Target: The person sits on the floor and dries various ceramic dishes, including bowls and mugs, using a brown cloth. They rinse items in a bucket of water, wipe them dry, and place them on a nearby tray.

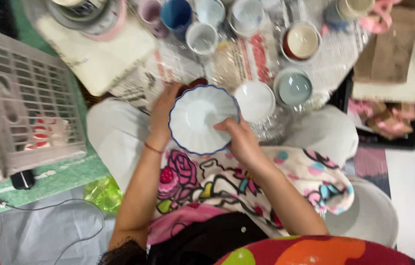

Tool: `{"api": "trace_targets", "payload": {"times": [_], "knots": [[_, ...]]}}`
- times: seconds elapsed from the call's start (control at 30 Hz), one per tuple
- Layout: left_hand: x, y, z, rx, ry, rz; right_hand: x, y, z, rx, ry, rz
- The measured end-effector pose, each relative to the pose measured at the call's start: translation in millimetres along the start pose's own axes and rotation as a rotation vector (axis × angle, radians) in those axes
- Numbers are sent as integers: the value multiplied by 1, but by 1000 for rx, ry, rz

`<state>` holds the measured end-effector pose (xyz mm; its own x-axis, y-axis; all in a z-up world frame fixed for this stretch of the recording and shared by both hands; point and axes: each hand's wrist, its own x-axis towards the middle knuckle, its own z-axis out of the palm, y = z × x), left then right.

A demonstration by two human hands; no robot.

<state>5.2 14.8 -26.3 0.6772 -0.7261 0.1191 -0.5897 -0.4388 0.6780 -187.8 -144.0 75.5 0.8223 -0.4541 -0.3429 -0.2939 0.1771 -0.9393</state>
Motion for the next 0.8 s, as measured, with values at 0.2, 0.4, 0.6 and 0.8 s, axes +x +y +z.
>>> {"api": "trace_targets", "payload": {"times": [0.2, 0.4, 0.6, 0.8], "knots": [[8, -15, 29, -1499, 182, -573, 46, -14, 38, 68, -51, -16], [10, 10, 8, -2120, -149, -459, 57, 7, 26, 15, 21, -91], [17, 6, 29, -1669, 123, -468, 63, 28, -9, 86, 246, -84], [17, -7, 38, -1046, 365, -319, 58, 24, -9, 600, 258, 85]]}}
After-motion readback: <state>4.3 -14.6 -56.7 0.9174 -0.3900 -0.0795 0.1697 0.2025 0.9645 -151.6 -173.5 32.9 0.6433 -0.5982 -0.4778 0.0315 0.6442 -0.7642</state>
